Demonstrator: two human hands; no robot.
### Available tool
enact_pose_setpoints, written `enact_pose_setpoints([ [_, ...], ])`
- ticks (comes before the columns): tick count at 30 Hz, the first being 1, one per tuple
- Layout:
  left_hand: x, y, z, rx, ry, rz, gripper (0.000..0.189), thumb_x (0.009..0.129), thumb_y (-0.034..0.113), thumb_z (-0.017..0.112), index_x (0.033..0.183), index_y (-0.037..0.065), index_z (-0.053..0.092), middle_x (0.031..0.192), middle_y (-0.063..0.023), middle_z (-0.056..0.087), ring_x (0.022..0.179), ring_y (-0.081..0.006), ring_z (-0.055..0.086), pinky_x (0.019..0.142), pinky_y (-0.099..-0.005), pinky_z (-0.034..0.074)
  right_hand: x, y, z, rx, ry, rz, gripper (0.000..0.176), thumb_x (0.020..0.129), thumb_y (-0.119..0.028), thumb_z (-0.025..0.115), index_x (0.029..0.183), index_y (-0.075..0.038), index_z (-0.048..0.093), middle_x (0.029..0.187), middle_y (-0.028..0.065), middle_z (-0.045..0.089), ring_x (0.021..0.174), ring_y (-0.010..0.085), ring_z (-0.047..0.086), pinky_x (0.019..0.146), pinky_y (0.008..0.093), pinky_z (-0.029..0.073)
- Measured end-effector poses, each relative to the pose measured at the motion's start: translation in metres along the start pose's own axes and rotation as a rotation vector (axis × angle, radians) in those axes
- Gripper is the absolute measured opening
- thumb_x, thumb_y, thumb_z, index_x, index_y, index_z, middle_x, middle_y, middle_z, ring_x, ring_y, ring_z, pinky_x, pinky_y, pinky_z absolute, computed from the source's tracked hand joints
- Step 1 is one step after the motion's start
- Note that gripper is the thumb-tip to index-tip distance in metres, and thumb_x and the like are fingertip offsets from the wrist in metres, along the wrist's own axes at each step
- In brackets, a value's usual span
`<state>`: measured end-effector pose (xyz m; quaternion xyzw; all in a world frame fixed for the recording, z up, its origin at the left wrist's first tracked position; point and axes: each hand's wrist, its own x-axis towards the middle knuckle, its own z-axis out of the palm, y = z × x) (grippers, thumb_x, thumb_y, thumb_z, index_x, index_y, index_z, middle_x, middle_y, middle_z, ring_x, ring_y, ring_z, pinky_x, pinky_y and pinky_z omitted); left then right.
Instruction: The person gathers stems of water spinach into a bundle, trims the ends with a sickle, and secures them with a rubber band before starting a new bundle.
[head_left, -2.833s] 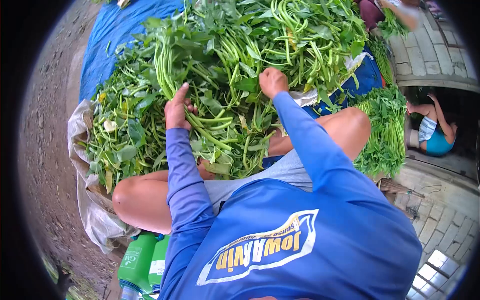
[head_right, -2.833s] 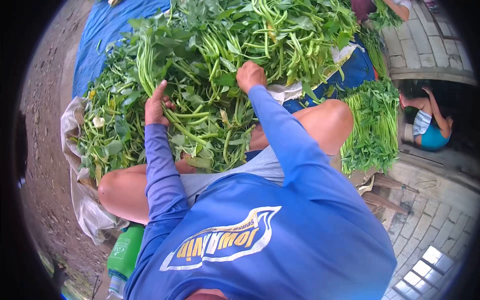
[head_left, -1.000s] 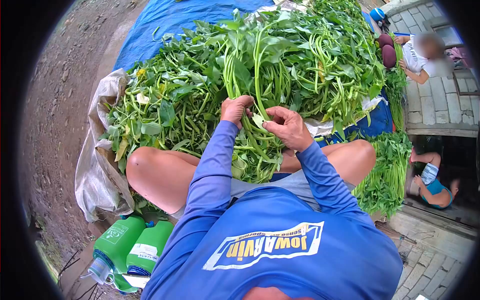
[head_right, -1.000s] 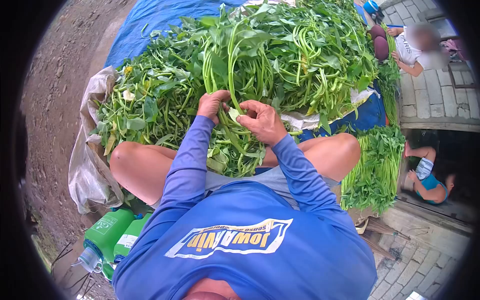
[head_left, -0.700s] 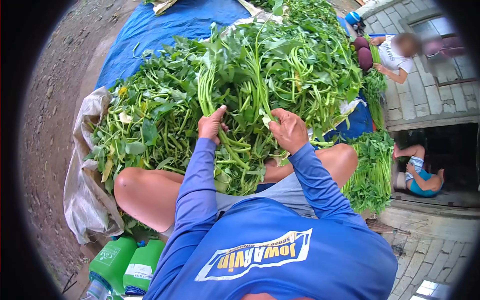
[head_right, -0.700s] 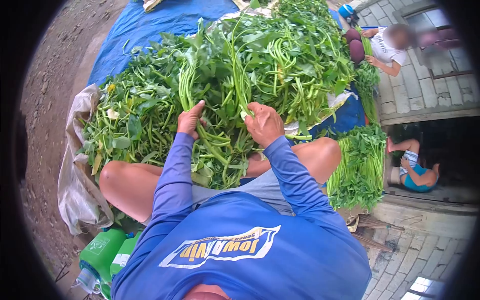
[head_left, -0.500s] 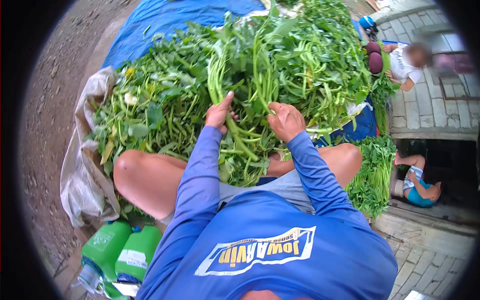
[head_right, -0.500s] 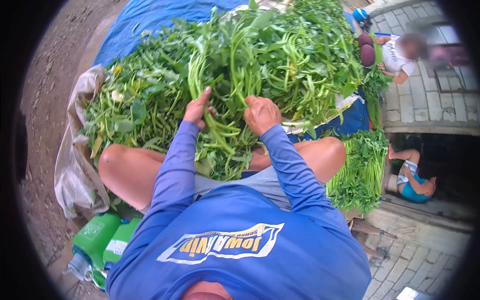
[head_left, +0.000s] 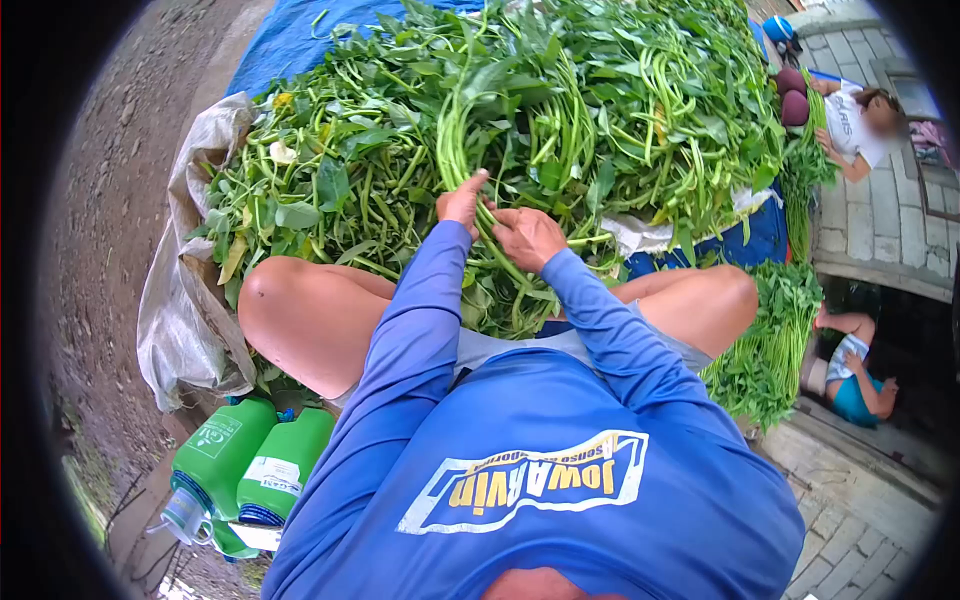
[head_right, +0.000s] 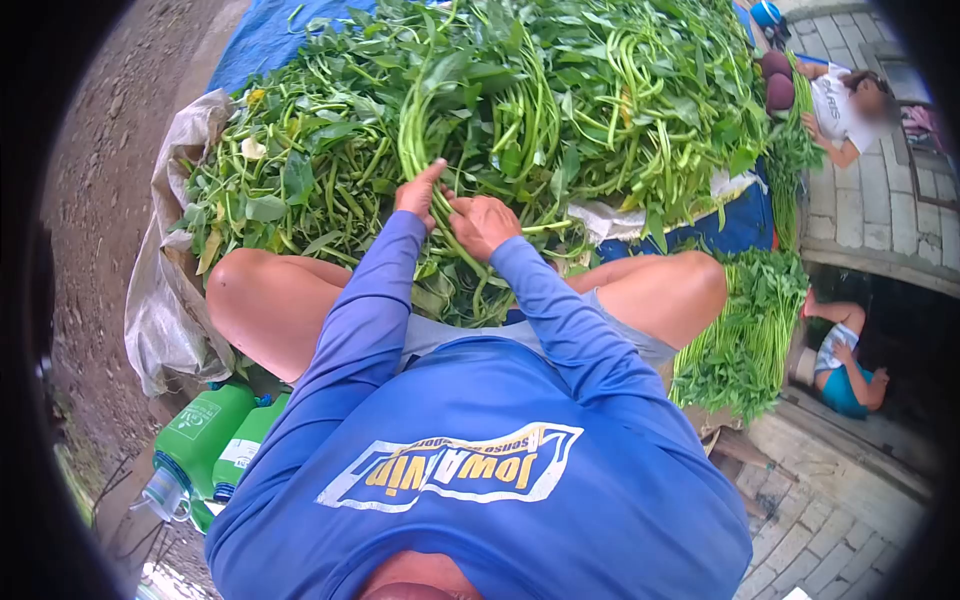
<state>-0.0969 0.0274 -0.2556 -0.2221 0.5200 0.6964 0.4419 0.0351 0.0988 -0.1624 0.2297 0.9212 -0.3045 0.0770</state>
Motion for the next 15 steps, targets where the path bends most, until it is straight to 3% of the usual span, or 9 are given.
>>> enact_pose_setpoints([
  [4,-0.02,0.011,0.017,-0.113,0.131,0.199,0.042,0.083,0.029,0.087,0.085,-0.004,0.061,0.076,-0.0134,0.062,0.056,-0.0239,0.062,0.05,-0.0382,0.056,-0.007,-0.006,0.02,-0.042,0.257,-0.056,0.022,0.095,-0.024,0.062,0.109,-0.012,0.074,0.09,0.0192,0.068,0.09,0.042,0.065,0.082,0.0534,0.052],
  [6,-0.023,0.009,0.024,-0.09,0.191,0.319,0.042,0.08,0.027,0.09,0.089,-0.003,0.063,0.076,-0.0124,0.064,0.058,-0.023,0.063,0.051,-0.0365,0.055,-0.007,-0.006,0.021,-0.048,0.326,-0.069,0.018,0.094,-0.023,0.064,0.106,-0.013,0.074,0.089,0.0173,0.067,0.088,0.0406,0.065,0.08,0.0534,0.051],
  [8,-0.019,-0.006,0.027,0.071,0.296,0.454,0.042,0.076,0.023,0.093,0.093,-0.004,0.065,0.08,-0.0114,0.066,0.062,-0.0206,0.062,0.053,-0.0339,0.055,-0.01,-0.008,0.013,-0.189,0.254,-0.076,0.022,0.098,-0.024,0.058,0.109,-0.012,0.072,0.094,0.018,0.068,0.093,0.0395,0.065,0.081,0.0525,0.052],
  [11,0.015,-0.016,0.0,0.389,0.32,0.245,0.045,0.075,0.022,0.094,0.095,-0.006,0.065,0.086,-0.011,0.067,0.066,-0.0191,0.061,0.054,-0.0323,0.055,-0.013,-0.005,0.02,-0.3,0.187,-0.104,0.021,0.098,-0.023,0.054,0.104,-0.011,0.07,0.093,0.0172,0.067,0.094,0.0383,0.065,0.08,0.0512,0.052],
  [12,0.025,-0.024,-0.002,0.277,0.352,0.253,0.07,0.072,0.028,0.096,0.116,-0.01,0.057,0.092,-0.0127,0.066,0.066,-0.0185,0.061,0.055,-0.0323,0.055,-0.013,-0.006,0.026,-0.272,0.199,-0.103,0.021,0.098,-0.023,0.054,0.103,-0.011,0.07,0.093,0.017,0.066,0.094,0.0385,0.065,0.08,0.0517,0.051],
  [15,0.0,-0.018,0.007,0.2,0.482,0.442,0.093,0.071,0.032,0.096,0.132,-0.012,0.042,0.092,-0.0137,0.064,0.065,-0.0191,0.061,0.055,-0.0339,0.055,-0.007,-0.009,0.029,-0.227,0.229,-0.135,0.021,0.098,-0.025,0.056,0.103,-0.012,0.071,0.091,0.0167,0.066,0.092,0.0384,0.065,0.079,0.0523,0.051],
])
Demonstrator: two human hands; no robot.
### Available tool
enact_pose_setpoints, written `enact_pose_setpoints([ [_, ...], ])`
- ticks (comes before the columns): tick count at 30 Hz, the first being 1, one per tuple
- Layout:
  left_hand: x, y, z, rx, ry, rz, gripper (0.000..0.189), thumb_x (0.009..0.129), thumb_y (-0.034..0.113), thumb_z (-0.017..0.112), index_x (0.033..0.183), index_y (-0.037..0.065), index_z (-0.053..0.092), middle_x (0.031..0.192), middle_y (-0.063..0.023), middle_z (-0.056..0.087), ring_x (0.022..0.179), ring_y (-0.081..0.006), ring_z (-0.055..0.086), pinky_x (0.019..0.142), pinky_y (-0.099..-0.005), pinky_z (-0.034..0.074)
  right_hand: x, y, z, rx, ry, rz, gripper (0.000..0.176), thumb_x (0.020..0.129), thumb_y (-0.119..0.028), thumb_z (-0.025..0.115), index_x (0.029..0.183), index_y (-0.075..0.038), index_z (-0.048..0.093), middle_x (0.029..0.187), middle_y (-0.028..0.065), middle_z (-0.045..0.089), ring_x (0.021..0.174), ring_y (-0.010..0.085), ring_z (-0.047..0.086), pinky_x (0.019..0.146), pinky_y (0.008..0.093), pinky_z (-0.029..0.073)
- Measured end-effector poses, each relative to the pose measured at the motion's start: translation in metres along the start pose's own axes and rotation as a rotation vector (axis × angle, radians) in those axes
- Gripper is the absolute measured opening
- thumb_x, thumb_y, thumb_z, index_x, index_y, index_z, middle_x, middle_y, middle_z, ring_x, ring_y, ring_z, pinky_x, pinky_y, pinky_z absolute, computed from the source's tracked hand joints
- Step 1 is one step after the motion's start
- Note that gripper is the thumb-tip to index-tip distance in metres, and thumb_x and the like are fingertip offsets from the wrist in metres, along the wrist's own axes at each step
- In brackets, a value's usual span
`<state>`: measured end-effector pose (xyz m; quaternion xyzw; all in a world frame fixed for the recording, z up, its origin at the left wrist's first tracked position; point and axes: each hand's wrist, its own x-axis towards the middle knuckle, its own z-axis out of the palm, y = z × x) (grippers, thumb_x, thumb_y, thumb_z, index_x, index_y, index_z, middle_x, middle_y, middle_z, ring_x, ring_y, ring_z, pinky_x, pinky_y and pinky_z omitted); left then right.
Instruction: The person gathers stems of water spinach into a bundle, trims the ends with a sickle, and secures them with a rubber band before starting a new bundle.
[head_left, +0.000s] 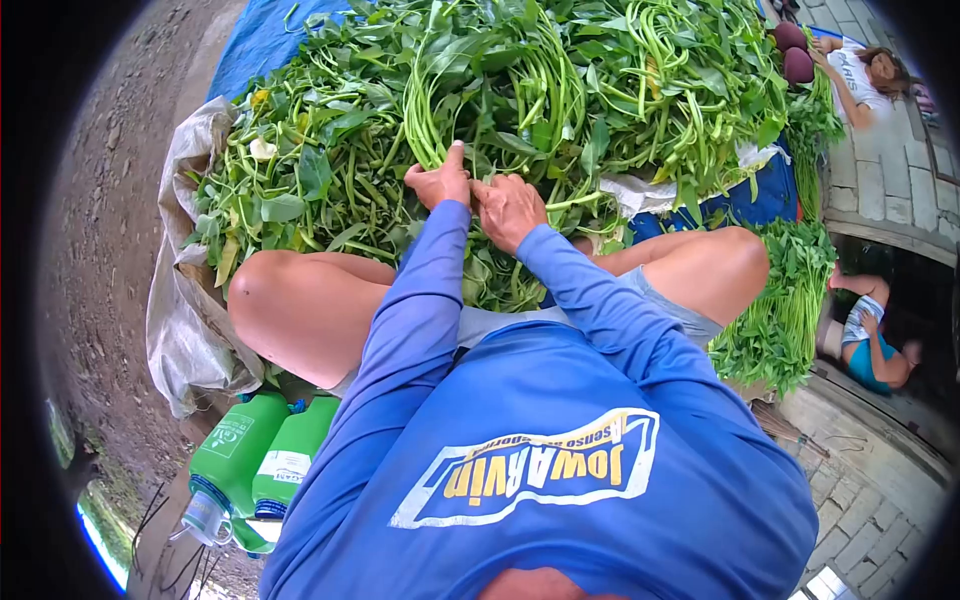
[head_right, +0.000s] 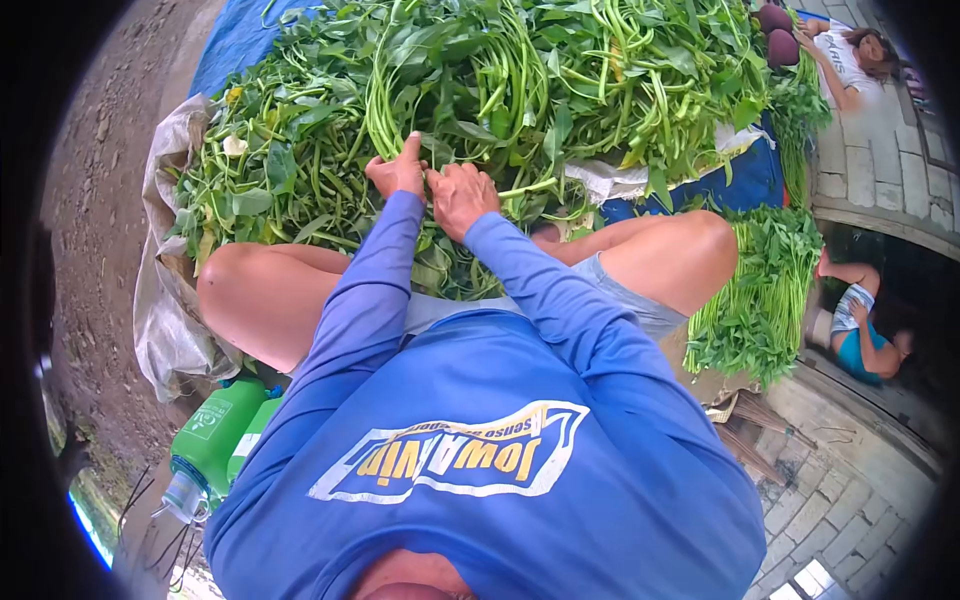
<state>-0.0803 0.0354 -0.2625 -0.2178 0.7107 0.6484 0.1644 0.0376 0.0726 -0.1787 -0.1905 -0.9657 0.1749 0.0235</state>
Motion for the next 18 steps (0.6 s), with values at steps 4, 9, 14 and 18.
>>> enact_pose_setpoints([
  [4,0.016,0.017,-0.014,0.022,-0.438,-0.364,0.054,0.078,0.032,0.092,0.106,-0.002,0.062,0.09,-0.0072,0.062,0.073,-0.0165,0.056,0.068,-0.0358,0.05,0.007,0.006,0.001,0.019,-0.026,-0.054,0.022,0.097,-0.025,0.062,0.114,-0.015,0.072,0.089,0.0148,0.066,0.091,0.0372,0.066,0.08,0.0512,0.053],
  [9,0.019,0.037,-0.006,-0.409,-0.468,-0.353,0.032,0.09,0.031,0.084,0.089,0.009,0.062,0.075,-0.0052,0.06,0.067,-0.0169,0.058,0.064,-0.0319,0.051,0.0,-0.013,-0.004,0.21,0.198,0.01,0.031,0.096,-0.02,0.066,0.124,-0.008,0.066,0.101,0.019,0.066,0.095,0.0399,0.065,0.087,0.0523,0.053],
  [14,0.014,0.091,-0.017,-0.33,-0.386,-0.204,0.03,0.088,0.023,0.085,0.089,0.008,0.059,0.063,-0.0018,0.052,0.047,-0.0138,0.049,0.045,-0.031,0.044,-0.009,-0.004,-0.031,0.224,0.378,0.029,0.031,0.096,-0.025,0.063,0.121,-0.008,0.068,0.107,0.0189,0.07,0.1,0.0388,0.066,0.094,0.0495,0.05],
  [18,0.014,0.112,-0.024,-0.38,-0.485,-0.203,0.029,0.087,0.022,0.085,0.092,0.008,0.061,0.062,-0.0009,0.051,0.045,-0.0132,0.048,0.045,-0.0303,0.042,-0.021,0.019,-0.097,0.18,-0.074,0.022,0.026,0.093,-0.025,0.065,0.101,-0.002,0.075,0.1,0.019,0.074,0.094,0.035,0.072,0.085,0.0438,0.056],
])
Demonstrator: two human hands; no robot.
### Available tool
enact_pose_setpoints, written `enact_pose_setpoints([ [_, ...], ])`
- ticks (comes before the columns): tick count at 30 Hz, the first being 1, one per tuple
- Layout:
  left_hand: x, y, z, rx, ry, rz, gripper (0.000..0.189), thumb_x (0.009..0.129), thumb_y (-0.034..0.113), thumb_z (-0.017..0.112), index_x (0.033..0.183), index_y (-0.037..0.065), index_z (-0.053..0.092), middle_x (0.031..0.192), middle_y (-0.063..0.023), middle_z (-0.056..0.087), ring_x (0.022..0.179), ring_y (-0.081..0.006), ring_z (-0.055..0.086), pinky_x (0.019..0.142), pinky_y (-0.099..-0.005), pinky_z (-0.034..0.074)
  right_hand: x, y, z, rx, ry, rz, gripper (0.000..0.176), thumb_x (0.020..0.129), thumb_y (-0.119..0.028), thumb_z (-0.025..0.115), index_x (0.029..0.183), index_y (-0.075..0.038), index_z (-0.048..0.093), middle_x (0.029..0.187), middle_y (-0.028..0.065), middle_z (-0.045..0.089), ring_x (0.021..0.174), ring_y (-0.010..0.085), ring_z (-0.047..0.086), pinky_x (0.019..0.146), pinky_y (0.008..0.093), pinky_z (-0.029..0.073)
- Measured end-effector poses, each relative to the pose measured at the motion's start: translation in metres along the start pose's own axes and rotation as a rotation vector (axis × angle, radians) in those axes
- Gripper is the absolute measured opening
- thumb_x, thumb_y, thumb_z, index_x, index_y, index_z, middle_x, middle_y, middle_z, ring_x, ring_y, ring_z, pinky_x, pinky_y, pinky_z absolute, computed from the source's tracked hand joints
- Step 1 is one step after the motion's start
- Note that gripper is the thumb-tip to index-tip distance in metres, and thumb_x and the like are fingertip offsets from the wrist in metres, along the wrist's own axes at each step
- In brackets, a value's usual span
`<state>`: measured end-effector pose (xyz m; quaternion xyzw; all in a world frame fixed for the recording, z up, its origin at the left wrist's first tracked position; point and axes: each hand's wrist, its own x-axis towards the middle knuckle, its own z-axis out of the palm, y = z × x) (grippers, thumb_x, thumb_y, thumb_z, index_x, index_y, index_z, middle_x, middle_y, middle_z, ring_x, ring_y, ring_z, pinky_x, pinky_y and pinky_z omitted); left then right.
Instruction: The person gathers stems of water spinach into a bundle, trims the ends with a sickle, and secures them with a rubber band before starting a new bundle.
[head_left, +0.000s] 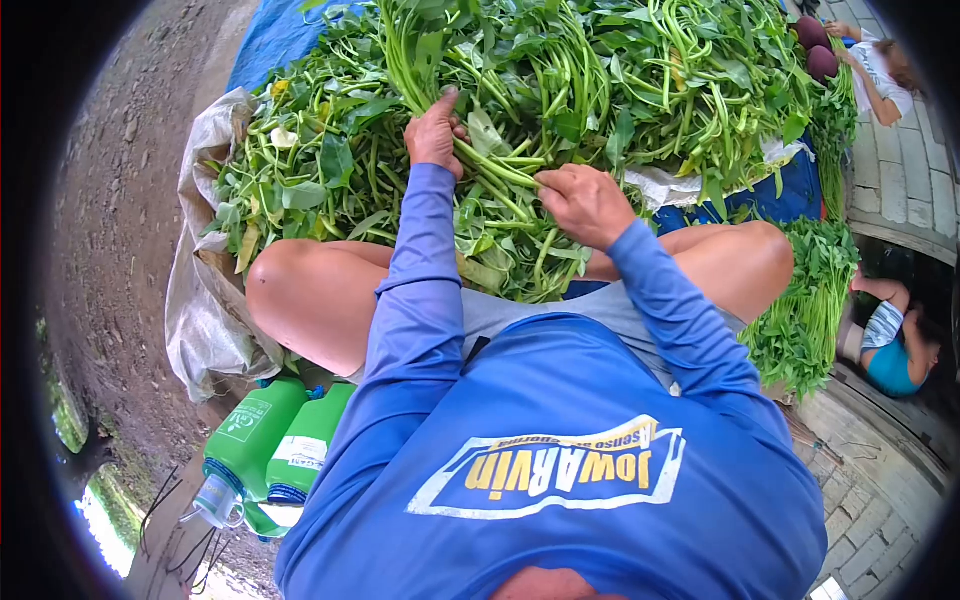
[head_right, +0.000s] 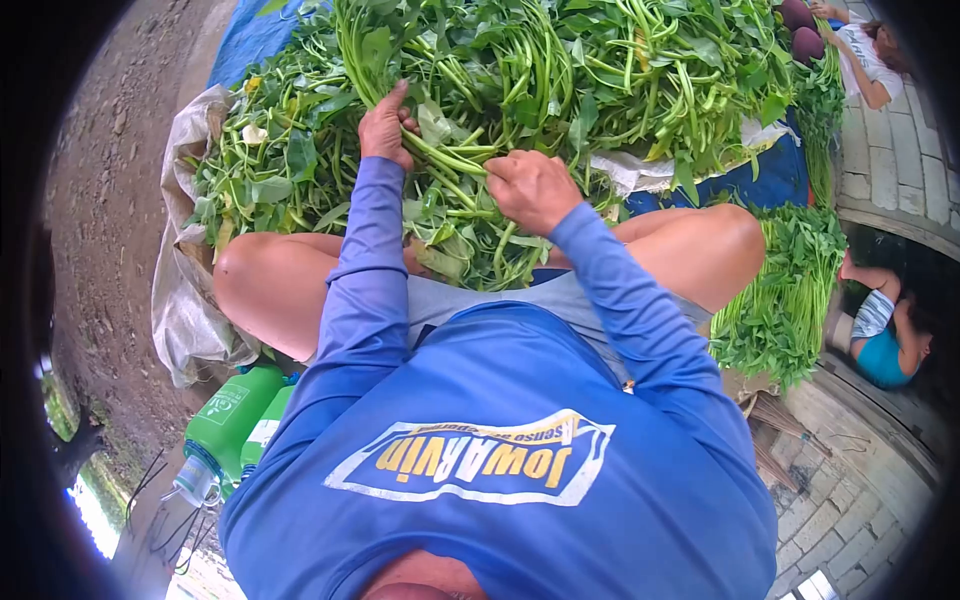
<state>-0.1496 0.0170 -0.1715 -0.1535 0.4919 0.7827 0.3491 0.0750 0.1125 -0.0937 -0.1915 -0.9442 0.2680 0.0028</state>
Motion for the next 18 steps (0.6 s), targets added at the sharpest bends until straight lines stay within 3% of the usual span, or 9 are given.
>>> enact_pose_setpoints([
  [3,-0.004,0.0,0.005,-0.023,-0.069,-0.013,0.03,0.088,0.024,0.085,0.09,0.009,0.06,0.061,0.0005,0.05,0.045,-0.0124,0.048,0.046,-0.0311,0.043,-0.003,0.008,-0.012,0.219,-0.007,-0.013,0.029,0.089,-0.025,0.062,0.096,0.001,0.074,0.09,0.0193,0.074,0.081,0.0392,0.07,0.078,0.0446,0.057],
  [6,-0.01,-0.004,0.007,-0.003,-0.1,-0.019,0.029,0.089,0.025,0.085,0.092,0.01,0.059,0.062,0.0017,0.049,0.046,-0.0116,0.047,0.044,-0.0309,0.043,0.002,-0.007,-0.027,0.111,-0.249,0.179,0.037,0.087,-0.032,0.055,0.09,-0.002,0.076,0.094,0.0242,0.074,0.089,0.043,0.071,0.085,0.0507,0.056],
  [7,-0.018,-0.004,0.011,0.046,-0.101,-0.016,0.028,0.09,0.025,0.084,0.094,0.011,0.059,0.064,0.0025,0.048,0.047,-0.011,0.047,0.045,-0.03,0.042,0.002,-0.004,-0.015,0.103,-0.285,0.15,0.04,0.086,-0.034,0.052,0.088,-0.003,0.076,0.088,0.0248,0.073,0.086,0.0432,0.071,0.082,0.0509,0.056],
  [8,-0.028,-0.003,0.018,0.094,-0.104,-0.013,0.027,0.091,0.024,0.083,0.097,0.012,0.06,0.065,0.0034,0.047,0.048,-0.0103,0.046,0.045,-0.0291,0.042,0.006,-0.016,-0.019,0.053,-0.481,0.205,0.039,0.086,-0.033,0.054,0.091,-0.001,0.077,0.094,0.0252,0.074,0.089,0.0421,0.073,0.084,0.0496,0.057],
  [10,-0.036,0.001,0.024,0.137,-0.097,0.026,0.026,0.091,0.024,0.083,0.095,0.012,0.06,0.063,0.0041,0.047,0.048,-0.0102,0.045,0.044,-0.0281,0.041,-0.002,-0.025,-0.002,-0.087,-0.735,0.137,0.034,0.088,-0.029,0.055,0.083,-0.002,0.075,0.082,0.0247,0.071,0.08,0.0422,0.071,0.076,0.0489,0.056],
  [12,-0.024,0.011,0.016,0.133,-0.099,0.047,0.026,0.091,0.024,0.083,0.094,0.012,0.06,0.063,0.0045,0.046,0.048,-0.0099,0.045,0.044,-0.0274,0.041,-0.023,-0.003,0.051,-0.174,-1.08,0.01,0.036,0.087,-0.031,0.059,0.095,-0.001,0.076,0.092,0.0249,0.073,0.09,0.0401,0.073,0.083,0.0471,0.058],
  [15,-0.03,0.034,0.016,0.1,-0.152,0.02,0.027,0.09,0.024,0.084,0.087,0.013,0.059,0.062,0.0039,0.047,0.047,-0.0096,0.045,0.044,-0.0278,0.04,-0.06,0.037,0.071,-0.261,-0.974,0.002,0.039,0.086,-0.029,0.062,0.111,-0.002,0.075,0.1,0.0235,0.075,0.099,0.0379,0.073,0.089,0.0463,0.058],
  [17,-0.031,0.038,0.014,0.078,-0.182,0.013,0.028,0.09,0.025,0.084,0.086,0.013,0.058,0.062,0.0037,0.047,0.047,-0.0097,0.045,0.045,-0.0285,0.04,-0.059,0.032,0.048,-0.28,-0.489,0.149,0.04,0.088,-0.025,0.063,0.122,-0.005,0.072,0.107,0.022,0.075,0.106,0.0377,0.072,0.095,0.0475,0.057],
  [18,-0.032,0.037,0.012,0.065,-0.197,0.003,0.028,0.09,0.025,0.084,0.086,0.014,0.058,0.062,0.0039,0.046,0.047,-0.0096,0.045,0.045,-0.0285,0.04,-0.043,0.042,0.044,0.126,-0.234,0.205,0.033,0.094,-0.032,0.062,0.104,-0.005,0.077,0.098,0.022,0.075,0.094,0.0345,0.074,0.087,0.0448,0.058],
])
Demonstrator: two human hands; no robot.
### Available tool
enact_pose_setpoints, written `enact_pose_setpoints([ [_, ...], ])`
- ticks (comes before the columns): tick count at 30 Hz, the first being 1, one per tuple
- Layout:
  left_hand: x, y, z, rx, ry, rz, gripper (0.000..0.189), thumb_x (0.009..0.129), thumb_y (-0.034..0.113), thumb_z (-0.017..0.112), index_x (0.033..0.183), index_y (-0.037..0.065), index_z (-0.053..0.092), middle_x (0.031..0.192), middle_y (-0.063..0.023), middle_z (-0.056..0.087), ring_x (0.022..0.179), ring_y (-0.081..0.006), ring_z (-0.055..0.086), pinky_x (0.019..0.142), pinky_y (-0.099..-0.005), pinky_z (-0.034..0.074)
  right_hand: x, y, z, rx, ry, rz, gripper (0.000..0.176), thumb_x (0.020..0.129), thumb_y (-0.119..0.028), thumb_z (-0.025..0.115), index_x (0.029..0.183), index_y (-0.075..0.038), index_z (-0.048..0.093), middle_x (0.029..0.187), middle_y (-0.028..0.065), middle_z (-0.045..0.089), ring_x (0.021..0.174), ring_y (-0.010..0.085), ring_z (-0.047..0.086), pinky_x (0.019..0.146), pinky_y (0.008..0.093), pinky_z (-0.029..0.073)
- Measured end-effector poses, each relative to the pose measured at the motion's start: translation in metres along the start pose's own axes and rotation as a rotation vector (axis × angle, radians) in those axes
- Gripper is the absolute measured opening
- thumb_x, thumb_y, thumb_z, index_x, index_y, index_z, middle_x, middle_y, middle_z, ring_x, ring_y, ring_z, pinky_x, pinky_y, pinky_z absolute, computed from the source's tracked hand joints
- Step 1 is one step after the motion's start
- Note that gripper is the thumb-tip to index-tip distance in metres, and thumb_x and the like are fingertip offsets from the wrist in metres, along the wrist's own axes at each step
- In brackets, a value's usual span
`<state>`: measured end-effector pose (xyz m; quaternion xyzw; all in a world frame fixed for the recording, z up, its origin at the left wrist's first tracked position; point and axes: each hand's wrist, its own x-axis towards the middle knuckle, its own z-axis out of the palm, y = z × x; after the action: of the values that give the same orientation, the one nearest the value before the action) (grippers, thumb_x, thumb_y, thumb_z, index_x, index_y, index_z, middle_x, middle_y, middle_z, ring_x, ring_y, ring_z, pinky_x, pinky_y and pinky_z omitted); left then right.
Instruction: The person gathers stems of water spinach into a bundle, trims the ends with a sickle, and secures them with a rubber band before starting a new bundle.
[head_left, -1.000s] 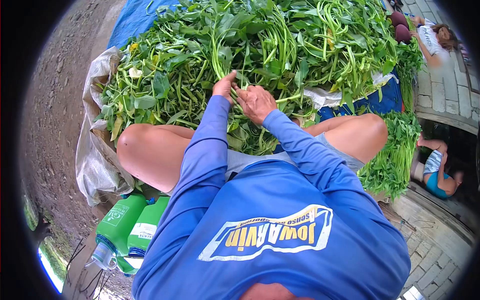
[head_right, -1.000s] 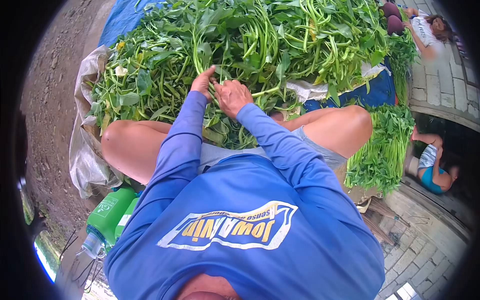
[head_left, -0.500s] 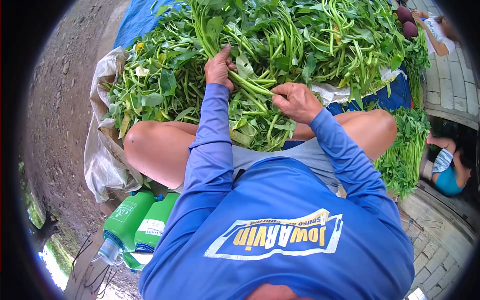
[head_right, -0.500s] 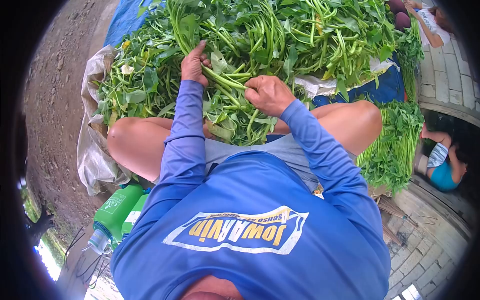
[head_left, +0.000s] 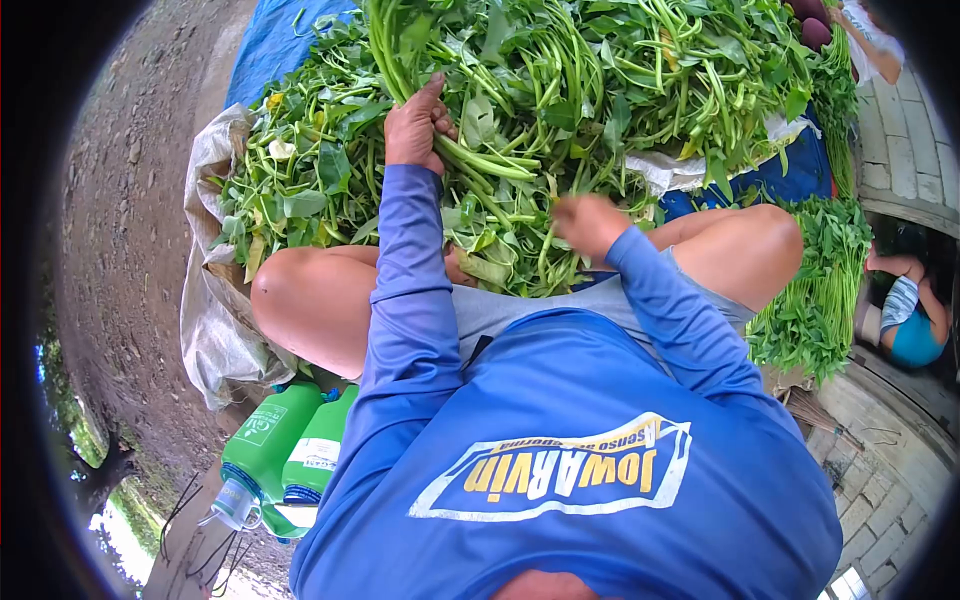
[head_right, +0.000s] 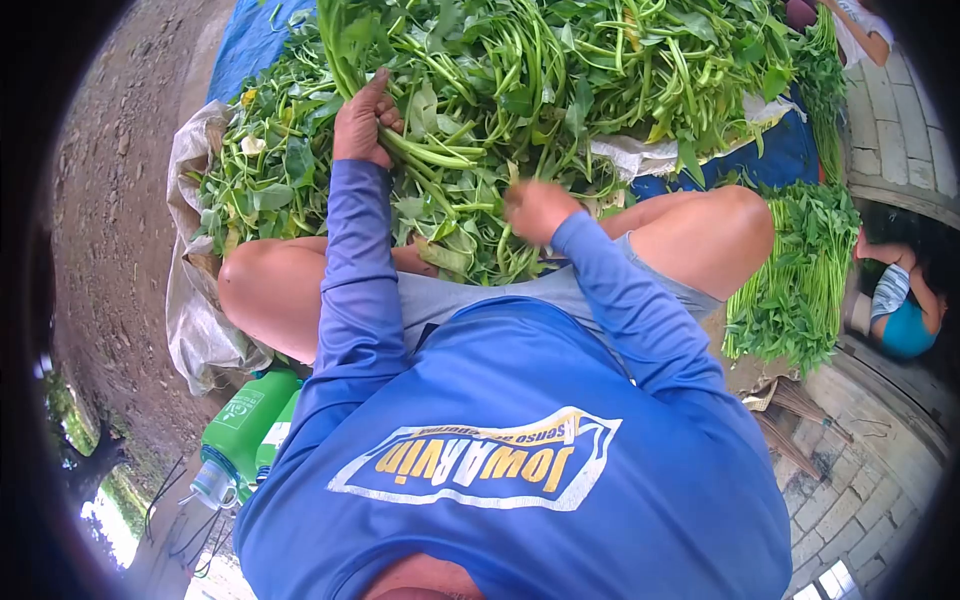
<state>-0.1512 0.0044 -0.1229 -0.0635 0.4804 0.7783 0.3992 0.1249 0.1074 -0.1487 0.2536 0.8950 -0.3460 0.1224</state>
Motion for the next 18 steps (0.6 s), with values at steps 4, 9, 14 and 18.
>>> enact_pose_setpoints([
  [4,-0.012,0.005,0.013,-0.02,-0.047,-0.004,0.022,0.096,0.024,0.077,0.094,0.013,0.058,0.064,0.006,0.043,0.049,-0.0078,0.041,0.046,-0.0262,0.036,0.016,-0.069,-0.06,0.436,0.193,0.153,0.049,0.092,-0.048,0.068,0.087,0.0,0.077,0.072,0.0163,0.071,0.067,0.0259,0.067,0.069,0.0416,0.054],
  [9,-0.006,0.001,0.007,0.008,-0.069,0.014,0.027,0.092,0.027,0.082,0.092,0.012,0.06,0.064,0.0047,0.045,0.049,-0.0092,0.044,0.046,-0.0282,0.039,0.027,-0.066,-0.05,0.545,0.085,0.115,0.046,0.089,-0.044,0.073,0.097,0.001,0.079,0.077,0.0145,0.073,0.071,0.0248,0.069,0.073,0.0393,0.055],
  [14,-0.007,-0.01,0.005,0.061,-0.014,0.07,0.03,0.088,0.025,0.086,0.088,0.011,0.06,0.063,0.0031,0.046,0.048,-0.0102,0.048,0.045,-0.0303,0.043,0.028,-0.021,0.006,-0.144,0.44,-0.261,0.033,0.096,-0.029,0.063,0.09,0.001,0.076,0.089,0.0228,0.073,0.088,0.0369,0.072,0.08,0.044,0.057],
  [18,-0.004,0.012,-0.001,-0.023,-0.017,-0.016,0.025,0.092,0.024,0.082,0.089,0.012,0.06,0.063,0.0051,0.045,0.048,-0.0088,0.045,0.045,-0.0259,0.039,0.012,0.017,0.025,0.127,-0.017,0.343,0.044,0.098,-0.04,0.061,0.096,0.002,0.074,0.1,0.0284,0.072,0.096,0.0434,0.069,0.09,0.0479,0.054],
])
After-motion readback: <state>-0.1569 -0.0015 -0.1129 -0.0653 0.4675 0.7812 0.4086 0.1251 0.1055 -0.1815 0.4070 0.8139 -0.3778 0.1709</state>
